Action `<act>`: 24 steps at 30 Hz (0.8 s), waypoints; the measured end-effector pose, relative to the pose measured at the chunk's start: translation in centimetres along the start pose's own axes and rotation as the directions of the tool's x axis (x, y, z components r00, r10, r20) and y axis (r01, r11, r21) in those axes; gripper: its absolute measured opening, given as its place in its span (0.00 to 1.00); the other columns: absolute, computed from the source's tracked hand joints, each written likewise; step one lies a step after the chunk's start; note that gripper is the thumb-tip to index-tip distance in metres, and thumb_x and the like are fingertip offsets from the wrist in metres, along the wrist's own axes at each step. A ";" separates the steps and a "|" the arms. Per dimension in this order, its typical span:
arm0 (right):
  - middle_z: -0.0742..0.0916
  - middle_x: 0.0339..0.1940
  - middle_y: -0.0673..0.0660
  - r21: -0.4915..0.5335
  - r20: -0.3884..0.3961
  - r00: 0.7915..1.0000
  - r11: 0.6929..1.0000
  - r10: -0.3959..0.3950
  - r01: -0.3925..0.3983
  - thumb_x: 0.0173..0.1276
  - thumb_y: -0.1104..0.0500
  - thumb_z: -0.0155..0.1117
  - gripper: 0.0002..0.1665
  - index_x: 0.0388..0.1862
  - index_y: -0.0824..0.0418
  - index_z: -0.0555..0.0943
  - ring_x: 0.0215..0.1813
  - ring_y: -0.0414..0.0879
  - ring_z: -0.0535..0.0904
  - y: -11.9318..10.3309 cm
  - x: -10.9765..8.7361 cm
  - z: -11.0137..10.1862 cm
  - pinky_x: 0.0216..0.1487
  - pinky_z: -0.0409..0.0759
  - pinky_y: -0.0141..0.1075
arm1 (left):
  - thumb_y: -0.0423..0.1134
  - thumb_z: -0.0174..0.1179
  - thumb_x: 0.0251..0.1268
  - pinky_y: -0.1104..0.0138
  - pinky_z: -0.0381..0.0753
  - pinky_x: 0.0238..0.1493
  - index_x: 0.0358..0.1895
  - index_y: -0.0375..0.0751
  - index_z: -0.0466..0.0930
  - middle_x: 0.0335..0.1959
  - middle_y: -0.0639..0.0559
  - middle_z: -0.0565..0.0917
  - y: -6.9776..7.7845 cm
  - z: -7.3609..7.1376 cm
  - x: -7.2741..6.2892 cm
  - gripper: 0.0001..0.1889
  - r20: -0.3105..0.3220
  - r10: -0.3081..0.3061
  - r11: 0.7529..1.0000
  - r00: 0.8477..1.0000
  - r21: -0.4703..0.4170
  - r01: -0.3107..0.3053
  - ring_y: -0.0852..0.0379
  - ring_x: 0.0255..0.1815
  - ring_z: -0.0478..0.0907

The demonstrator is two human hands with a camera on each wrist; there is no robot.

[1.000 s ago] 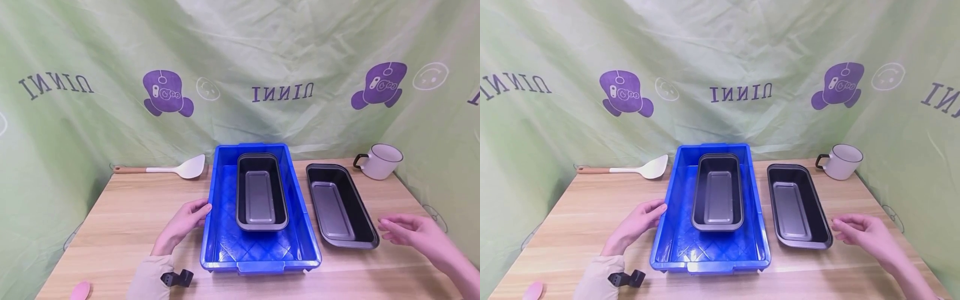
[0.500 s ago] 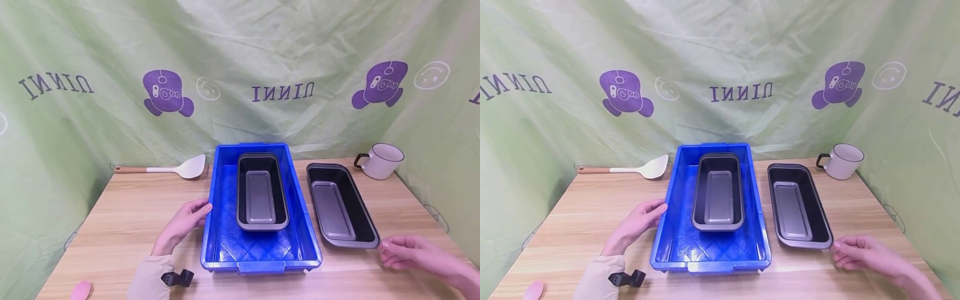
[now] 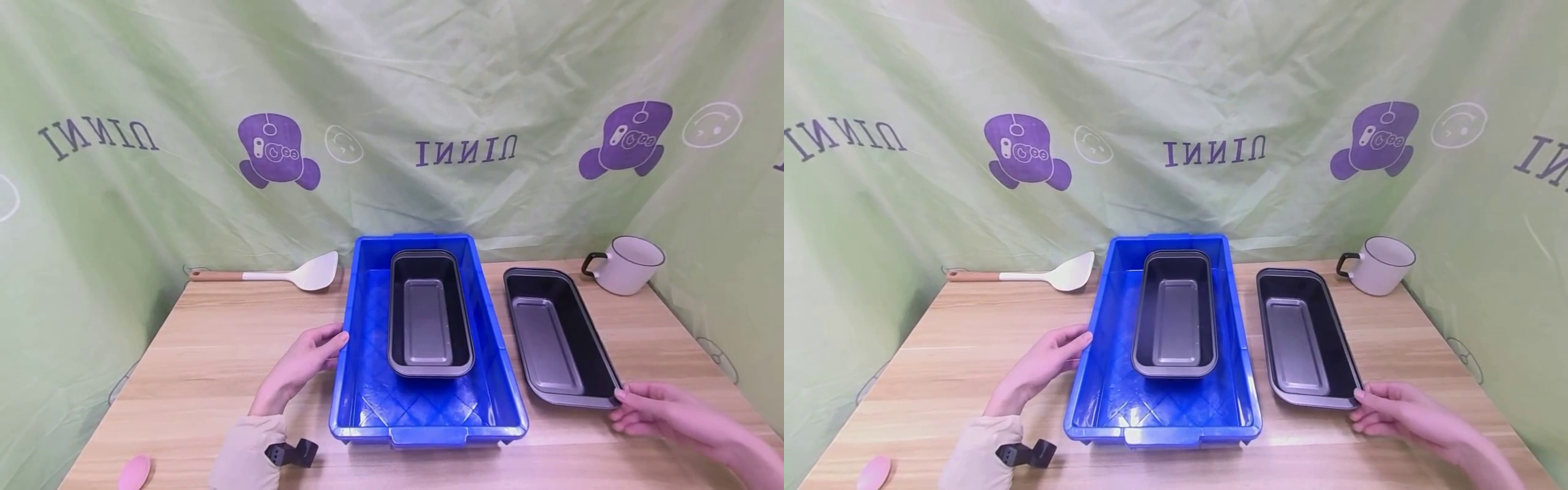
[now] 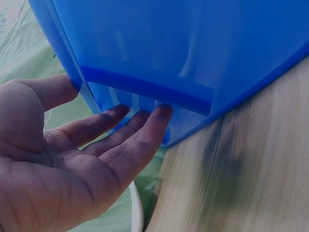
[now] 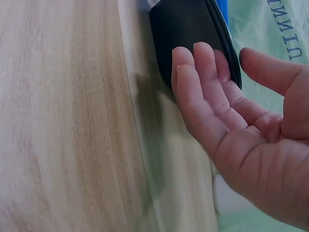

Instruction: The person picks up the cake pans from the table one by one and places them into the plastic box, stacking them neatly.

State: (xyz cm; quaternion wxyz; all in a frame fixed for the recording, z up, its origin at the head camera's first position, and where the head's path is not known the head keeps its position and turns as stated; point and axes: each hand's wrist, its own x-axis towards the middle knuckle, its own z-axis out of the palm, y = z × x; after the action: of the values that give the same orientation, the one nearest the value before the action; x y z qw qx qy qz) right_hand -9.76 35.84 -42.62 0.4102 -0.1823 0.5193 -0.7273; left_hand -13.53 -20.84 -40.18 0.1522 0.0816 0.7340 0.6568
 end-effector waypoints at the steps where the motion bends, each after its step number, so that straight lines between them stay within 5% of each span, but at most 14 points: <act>1: 0.83 0.50 0.62 0.017 0.003 1.000 1.000 0.004 -0.004 0.78 0.70 0.29 0.23 0.53 0.67 0.75 0.53 0.50 0.81 0.0 0.1 0.0 0.60 0.74 0.42 | 0.39 0.50 0.74 0.62 0.82 0.46 0.66 0.20 0.60 0.55 0.28 0.75 0.0 0.0 0.0 0.27 -0.003 -0.001 1.000 1.000 0.003 0.001 0.54 0.43 0.82; 24: 0.79 0.57 0.71 0.315 0.126 0.992 0.949 -0.014 -0.027 0.76 0.74 0.25 0.26 0.59 0.75 0.72 0.59 0.56 0.78 0.4 1.4 0.7 0.62 0.70 0.41 | 0.39 0.50 0.74 0.58 0.81 0.49 0.67 0.21 0.60 0.58 0.28 0.74 0.0 -0.1 0.0 0.27 -0.019 -0.009 0.999 1.000 0.033 0.010 0.50 0.47 0.80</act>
State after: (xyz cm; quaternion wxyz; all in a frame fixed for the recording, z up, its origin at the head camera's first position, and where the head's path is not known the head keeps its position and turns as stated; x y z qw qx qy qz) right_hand -9.93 34.30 -42.94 0.4685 -0.1582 0.3698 -0.7866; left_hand -13.58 -20.90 -40.19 0.1471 0.0746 0.7464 0.6447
